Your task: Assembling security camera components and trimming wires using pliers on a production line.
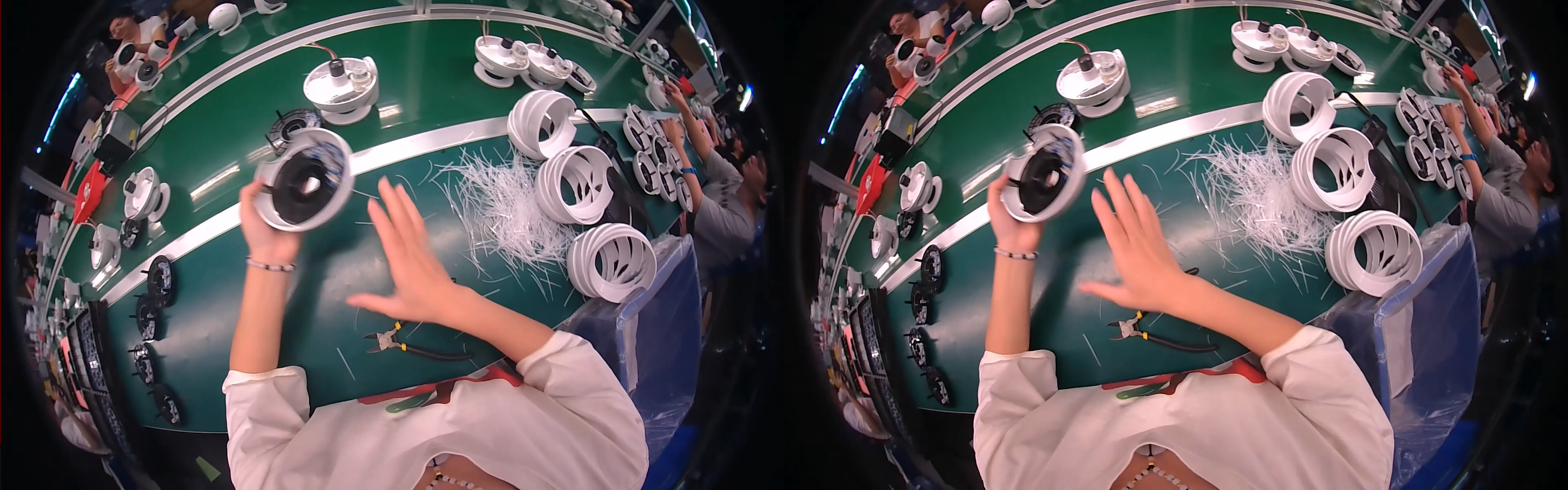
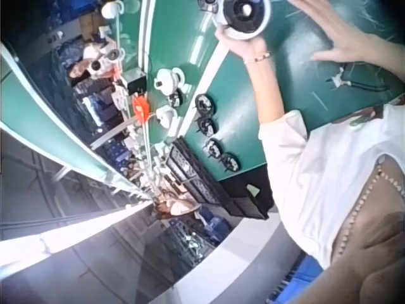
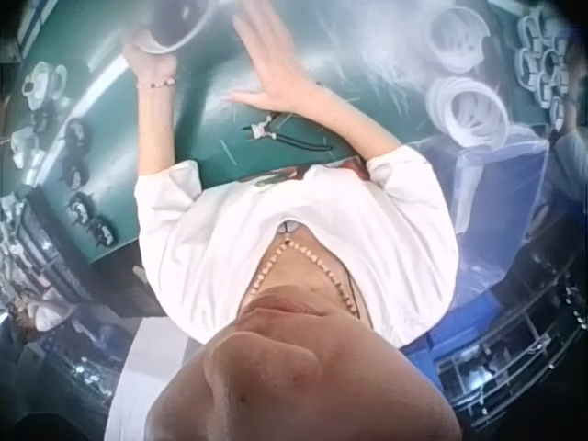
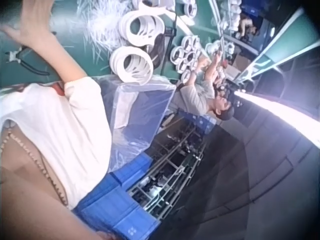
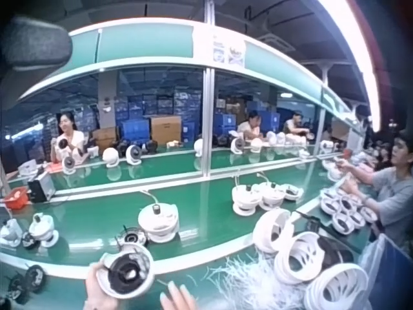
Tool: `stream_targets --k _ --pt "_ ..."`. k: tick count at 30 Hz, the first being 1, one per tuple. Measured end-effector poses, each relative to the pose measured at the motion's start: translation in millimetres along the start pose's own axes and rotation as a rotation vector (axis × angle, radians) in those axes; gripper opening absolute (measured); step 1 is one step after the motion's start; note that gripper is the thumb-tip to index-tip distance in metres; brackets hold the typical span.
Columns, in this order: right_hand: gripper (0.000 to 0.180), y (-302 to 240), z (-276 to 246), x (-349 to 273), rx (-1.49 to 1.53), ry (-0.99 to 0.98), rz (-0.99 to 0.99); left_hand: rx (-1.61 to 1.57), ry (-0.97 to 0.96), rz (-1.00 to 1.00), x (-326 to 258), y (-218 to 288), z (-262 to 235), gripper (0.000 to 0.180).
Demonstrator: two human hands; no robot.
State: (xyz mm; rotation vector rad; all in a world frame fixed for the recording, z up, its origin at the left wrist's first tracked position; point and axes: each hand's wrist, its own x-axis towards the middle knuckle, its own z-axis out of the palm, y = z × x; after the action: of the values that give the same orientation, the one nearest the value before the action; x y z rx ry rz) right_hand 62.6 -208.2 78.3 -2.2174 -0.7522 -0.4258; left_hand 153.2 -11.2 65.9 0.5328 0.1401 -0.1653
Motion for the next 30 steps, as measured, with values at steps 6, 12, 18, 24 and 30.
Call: stream_targets --k 6,12,18,24,30 --pt "0.098 -15 -58 -63 -0.193 -0.818 0.113 0.075 0.247 0.352 47 101 -71 0.031" --pt "0.089 -18 -57 -74 -0.286 -0.793 -0.006 0.358 0.670 0.641 112 173 -163 0.029" --pt "0.063 1 -56 -88 -0.240 -0.585 0.075 1.251 0.153 1.243 110 34 3 0.018" --pt "0.049 -2 -61 -85 -0.102 -0.084 0.301 0.500 0.008 -0.334 153 -77 67 0.055" --pt "0.046 15 -66 -107 1.010 0.106 0.669 0.066 -0.036 -0.072 203 -113 64 0.035"
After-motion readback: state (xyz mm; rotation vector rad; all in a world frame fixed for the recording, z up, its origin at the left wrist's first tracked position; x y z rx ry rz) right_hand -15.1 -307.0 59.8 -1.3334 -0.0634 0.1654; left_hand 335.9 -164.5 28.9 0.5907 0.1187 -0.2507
